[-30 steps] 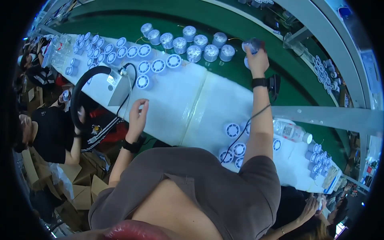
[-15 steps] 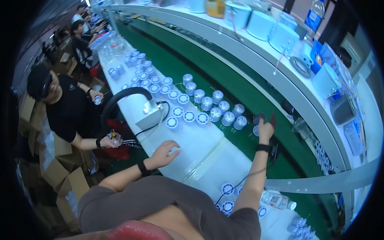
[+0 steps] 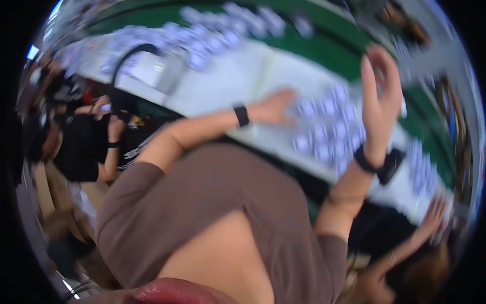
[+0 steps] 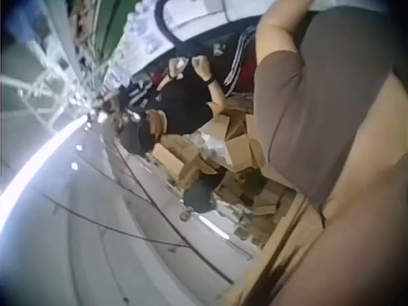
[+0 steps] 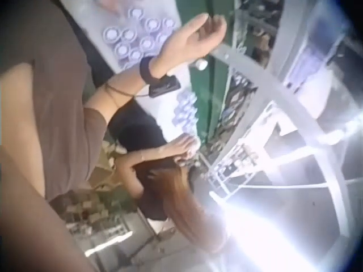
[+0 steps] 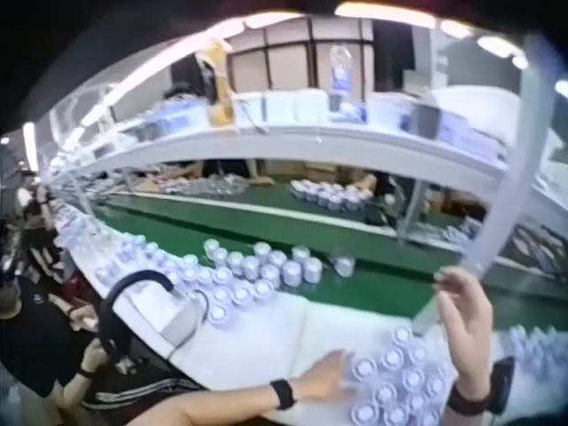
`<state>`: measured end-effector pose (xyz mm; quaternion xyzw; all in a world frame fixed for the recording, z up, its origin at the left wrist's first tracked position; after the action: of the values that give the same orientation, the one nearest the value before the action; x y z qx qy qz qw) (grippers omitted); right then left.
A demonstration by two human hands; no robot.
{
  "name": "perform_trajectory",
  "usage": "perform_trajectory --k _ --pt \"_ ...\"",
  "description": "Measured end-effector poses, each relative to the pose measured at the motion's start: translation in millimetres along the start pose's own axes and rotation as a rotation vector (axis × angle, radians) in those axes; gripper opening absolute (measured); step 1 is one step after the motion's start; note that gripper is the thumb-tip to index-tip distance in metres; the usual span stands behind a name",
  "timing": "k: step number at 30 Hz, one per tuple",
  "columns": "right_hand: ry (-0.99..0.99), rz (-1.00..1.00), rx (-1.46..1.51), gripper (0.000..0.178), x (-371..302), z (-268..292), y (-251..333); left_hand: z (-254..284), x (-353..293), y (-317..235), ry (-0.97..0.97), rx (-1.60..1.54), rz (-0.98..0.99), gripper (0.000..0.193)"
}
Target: The person assembles a fan by inserting a motor into a housing, fitting a clear cover over it, and then wraps the assembly in a plastic bag.
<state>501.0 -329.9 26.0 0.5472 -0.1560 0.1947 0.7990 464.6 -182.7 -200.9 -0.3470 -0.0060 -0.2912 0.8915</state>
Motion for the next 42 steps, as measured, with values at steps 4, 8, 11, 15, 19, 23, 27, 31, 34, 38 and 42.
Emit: perform_trajectory --k 4,8,11,15,19,23,27,31,34,38,42 --pt "-0.013 -0.311 -0.145 0.028 -44 47 -93 -22 46 18 -0.136 0.030 0.075 0.079" --pt "0.093 -0.342 -0.554 0.035 -86 37 -163 -50 59 2 -0.006 0.063 0.043 0.075" --pt "0.159 -0.237 -0.731 0.049 -100 21 -186 -61 57 -11 0.074 0.087 0.004 0.071" --pt "0.396 0.003 -0.934 0.061 -100 -6 -197 -64 53 -14 0.124 0.053 -0.012 0.066" --pt "0.675 0.126 -0.955 0.064 -84 -22 -205 -52 49 -6 0.110 0.001 0.026 0.059" --pt "0.759 0.195 -1.051 0.062 -74 -31 -211 -10 40 -1 0.030 0.056 0.121 0.054" --pt "0.730 0.252 -0.944 0.059 -61 -58 -183 55 -15 28 -0.235 0.174 0.302 0.051" --pt "0.712 0.138 -0.626 0.057 -31 -123 -143 112 -99 65 -0.499 0.341 0.524 0.051" --pt "0.693 0.210 -0.404 0.058 -15 -200 -130 128 -136 82 -0.552 0.416 0.678 0.051" --pt "0.687 0.232 -0.332 0.057 -16 -299 -123 122 -154 104 -0.518 0.347 0.744 0.052" --pt "0.816 0.179 -0.464 0.057 -19 -341 -132 120 -165 119 -0.508 0.293 0.757 0.053"
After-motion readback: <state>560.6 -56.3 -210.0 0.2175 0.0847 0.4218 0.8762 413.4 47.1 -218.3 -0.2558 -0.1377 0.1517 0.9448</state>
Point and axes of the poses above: each hand's wrist, its own x-axis towards the middle knuckle, its own z-axis out of the back of the hand, y = z × x, the point moved 5 cm from there along x, towards the middle knuckle, and after that the axes turned 8 degrees about -z, right-handed, at the moved point
